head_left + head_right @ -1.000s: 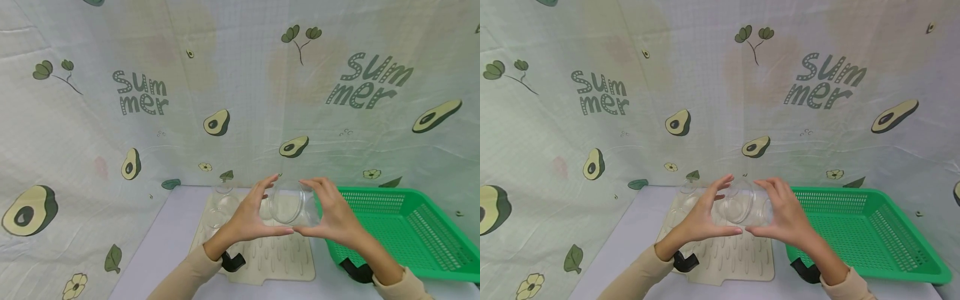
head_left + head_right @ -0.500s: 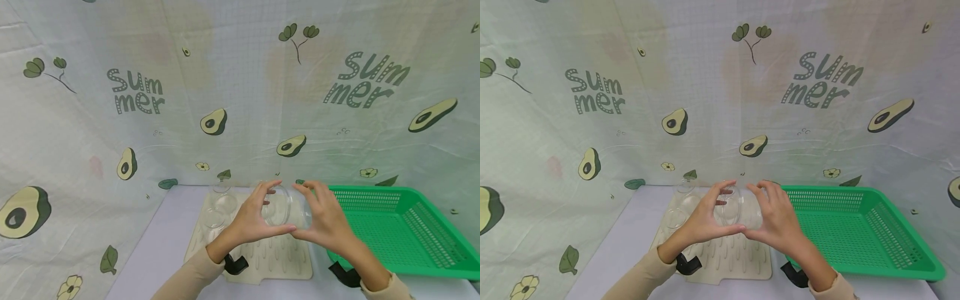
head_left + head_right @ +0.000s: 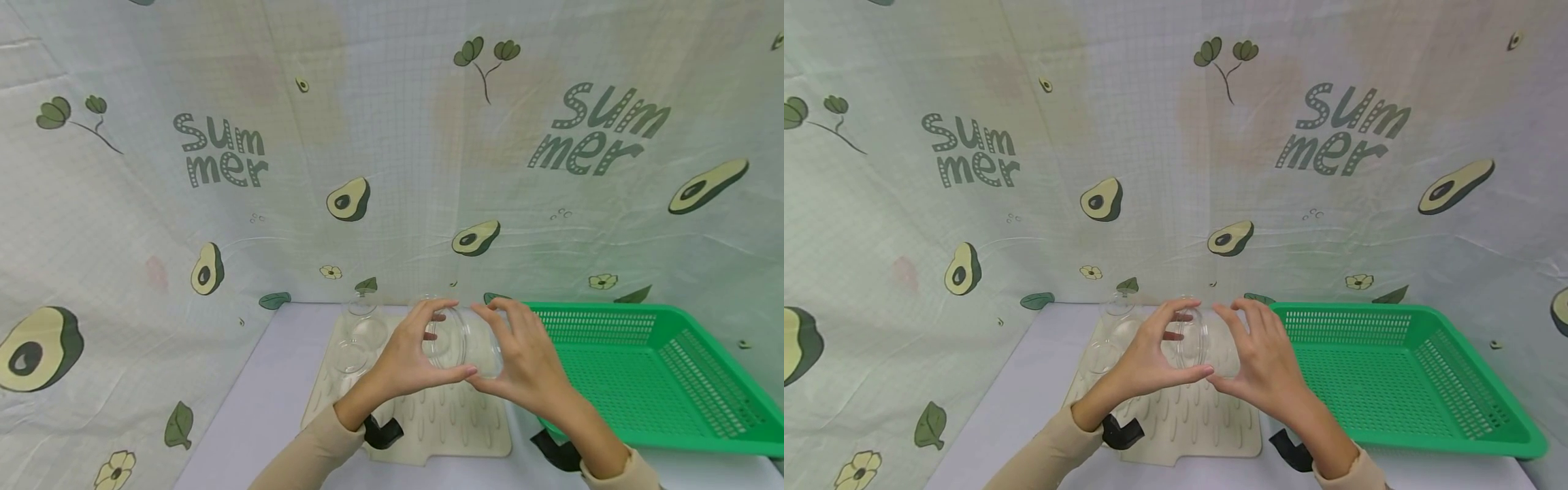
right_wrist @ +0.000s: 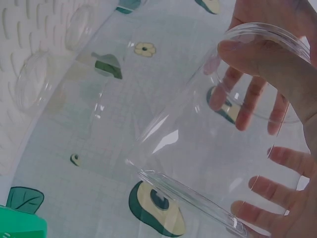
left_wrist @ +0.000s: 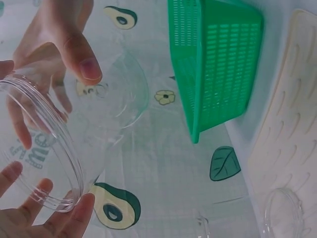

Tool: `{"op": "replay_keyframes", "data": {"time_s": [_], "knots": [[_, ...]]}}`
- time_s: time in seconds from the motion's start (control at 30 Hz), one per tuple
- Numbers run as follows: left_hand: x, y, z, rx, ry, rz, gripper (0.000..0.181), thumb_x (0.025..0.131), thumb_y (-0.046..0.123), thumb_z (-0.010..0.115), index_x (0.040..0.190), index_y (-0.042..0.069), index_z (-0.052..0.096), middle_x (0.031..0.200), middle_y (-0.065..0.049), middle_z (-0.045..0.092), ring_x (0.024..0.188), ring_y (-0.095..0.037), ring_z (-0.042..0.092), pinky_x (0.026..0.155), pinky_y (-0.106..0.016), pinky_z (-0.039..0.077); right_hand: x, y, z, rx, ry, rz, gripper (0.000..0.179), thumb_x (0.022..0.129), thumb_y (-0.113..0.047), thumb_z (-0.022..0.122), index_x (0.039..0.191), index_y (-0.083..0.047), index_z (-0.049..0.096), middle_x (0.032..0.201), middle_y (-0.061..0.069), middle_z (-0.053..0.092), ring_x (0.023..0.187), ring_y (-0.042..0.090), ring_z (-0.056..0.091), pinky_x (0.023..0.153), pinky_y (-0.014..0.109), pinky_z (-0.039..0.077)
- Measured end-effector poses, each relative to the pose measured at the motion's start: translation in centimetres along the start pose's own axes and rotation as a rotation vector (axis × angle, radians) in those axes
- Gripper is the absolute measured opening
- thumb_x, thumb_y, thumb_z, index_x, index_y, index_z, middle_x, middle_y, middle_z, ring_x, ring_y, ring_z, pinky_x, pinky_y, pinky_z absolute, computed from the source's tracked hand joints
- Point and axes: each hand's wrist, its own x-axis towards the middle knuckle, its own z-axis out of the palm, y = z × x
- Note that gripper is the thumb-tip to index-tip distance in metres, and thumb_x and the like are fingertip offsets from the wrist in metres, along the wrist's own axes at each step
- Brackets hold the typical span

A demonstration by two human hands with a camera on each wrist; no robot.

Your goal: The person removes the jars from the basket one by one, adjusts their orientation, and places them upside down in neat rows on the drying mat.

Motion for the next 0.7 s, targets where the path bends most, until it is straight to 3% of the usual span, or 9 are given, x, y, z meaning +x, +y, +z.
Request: {"op": "replay_keyframes", "data": {"time_s": [0.17, 0.37, 0.57, 0.63, 0.7], "knots": [[-0.2, 0.0, 0.0, -0.021, 0.007, 0.003, 0.083, 0.076, 0.036, 0.087, 0.146, 0.028, 0.042, 0.139, 0.002, 0.047, 0.119, -0.014, 0.054, 0.085, -0.026, 0.054, -0.1, 0.0, -0.1, 0.013, -0.017, 0.000, 0.097, 0.059, -0.049, 0.087, 0.139, -0.007, 0.053, 0.124, 0.019, 0.051, 0.118, 0.040, 0.048, 0.090, 0.062, 0.043], [-0.2, -0.2, 0.0, -0.031, 0.039, 0.018, 0.084, 0.074, 0.032, 0.089, 0.145, 0.026, 0.043, 0.136, 0.000, 0.050, 0.118, -0.016, 0.055, 0.085, -0.027, 0.055, -0.1, 0.3, -0.6, 0.072, -0.018, 0.006, 0.110, 0.054, -0.056, 0.092, 0.144, -0.010, 0.049, 0.130, 0.016, 0.050, 0.120, 0.037, 0.048, 0.093, 0.062, 0.039], [-0.1, -0.3, -0.3, -0.029, 0.072, 0.039, 0.085, 0.074, 0.030, 0.089, 0.146, 0.023, 0.043, 0.139, 0.002, 0.050, 0.117, -0.023, 0.058, 0.083, -0.028, 0.056, 0.0, 1.2, -1.8, 0.181, 0.028, 0.067, 0.107, 0.064, -0.077, 0.076, 0.144, -0.010, 0.051, 0.133, 0.013, 0.051, 0.119, 0.033, 0.049, 0.092, 0.058, 0.039], [-0.1, -0.3, -0.4, -0.037, 0.076, 0.034, 0.086, 0.074, 0.030, 0.089, 0.146, 0.024, 0.043, 0.140, 0.003, 0.049, 0.118, -0.023, 0.057, 0.084, -0.028, 0.055, 0.0, 1.6, -2.2, 0.234, 0.040, 0.099, 0.106, 0.065, -0.074, 0.077, 0.144, -0.009, 0.051, 0.134, 0.012, 0.050, 0.120, 0.030, 0.048, 0.094, 0.053, 0.038], [-0.2, -0.3, -0.6, -0.044, 0.080, 0.024, 0.086, 0.074, 0.029, 0.089, 0.147, 0.025, 0.043, 0.140, 0.004, 0.049, 0.119, -0.021, 0.056, 0.085, -0.029, 0.055, -0.2, 1.9, -2.6, 0.292, 0.045, 0.138, 0.107, 0.060, -0.061, 0.089, 0.145, -0.009, 0.049, 0.137, 0.011, 0.048, 0.124, 0.027, 0.045, 0.098, 0.044, 0.038]]}}
